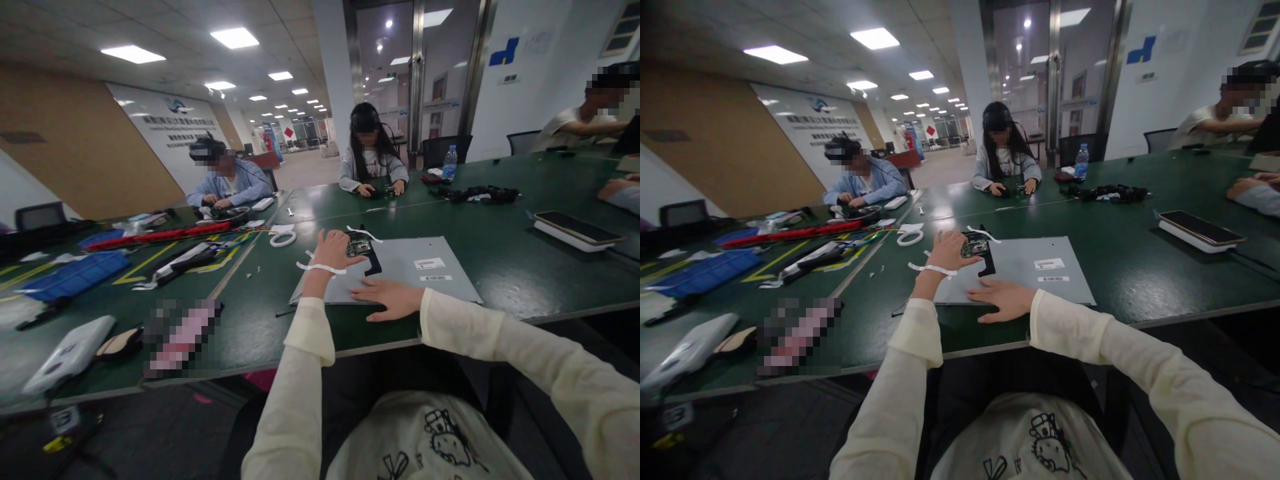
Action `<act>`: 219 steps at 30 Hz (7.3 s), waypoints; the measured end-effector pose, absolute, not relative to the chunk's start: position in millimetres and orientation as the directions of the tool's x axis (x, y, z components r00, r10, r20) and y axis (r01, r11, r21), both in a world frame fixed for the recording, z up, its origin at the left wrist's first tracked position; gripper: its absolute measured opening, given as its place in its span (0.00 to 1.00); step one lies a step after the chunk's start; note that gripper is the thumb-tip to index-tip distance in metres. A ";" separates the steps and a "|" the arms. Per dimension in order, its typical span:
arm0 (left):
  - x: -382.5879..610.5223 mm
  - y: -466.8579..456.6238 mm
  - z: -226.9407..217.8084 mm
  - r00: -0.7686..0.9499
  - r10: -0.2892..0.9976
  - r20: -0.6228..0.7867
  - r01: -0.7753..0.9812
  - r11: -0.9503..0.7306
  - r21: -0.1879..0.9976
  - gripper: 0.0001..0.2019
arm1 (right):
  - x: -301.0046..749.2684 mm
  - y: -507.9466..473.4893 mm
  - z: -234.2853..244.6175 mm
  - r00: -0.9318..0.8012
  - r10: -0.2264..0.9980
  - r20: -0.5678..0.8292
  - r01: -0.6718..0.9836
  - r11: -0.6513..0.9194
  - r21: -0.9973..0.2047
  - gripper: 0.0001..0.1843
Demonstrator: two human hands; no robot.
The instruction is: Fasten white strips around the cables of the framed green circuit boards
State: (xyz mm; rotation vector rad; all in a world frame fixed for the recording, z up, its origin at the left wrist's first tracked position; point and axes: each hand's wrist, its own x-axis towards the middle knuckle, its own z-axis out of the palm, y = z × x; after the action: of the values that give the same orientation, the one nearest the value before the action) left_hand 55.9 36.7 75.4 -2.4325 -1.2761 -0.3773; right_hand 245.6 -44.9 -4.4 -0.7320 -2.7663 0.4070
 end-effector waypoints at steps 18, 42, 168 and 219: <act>69.8 46.9 30.3 0.598 0.760 0.255 0.801 -0.580 -0.150 0.28 | 365.1 1.3 -26.5 0.110 0.980 0.163 0.951 -0.056 -0.304 0.34; 82.9 41.8 6.2 0.567 0.799 0.200 0.823 -0.558 -0.104 0.28 | 364.0 25.7 -46.5 -0.096 0.992 0.083 0.986 0.106 -0.129 0.35; 136.9 49.0 16.9 0.244 0.969 -0.022 0.968 -0.242 0.064 0.22 | 263.5 36.9 -23.5 0.044 0.971 0.237 0.850 0.088 -0.519 0.12; -20.3 87.7 0.6 0.082 0.984 0.156 0.871 -0.147 0.470 0.11 | 258.3 15.4 -17.4 -0.252 0.777 0.577 0.767 0.524 -0.370 0.16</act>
State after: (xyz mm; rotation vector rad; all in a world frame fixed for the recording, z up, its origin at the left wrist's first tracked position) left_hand -20.3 87.7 0.6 -2.4826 -2.1952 -0.7582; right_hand 258.3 15.4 -17.4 -1.2522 -2.0316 0.0166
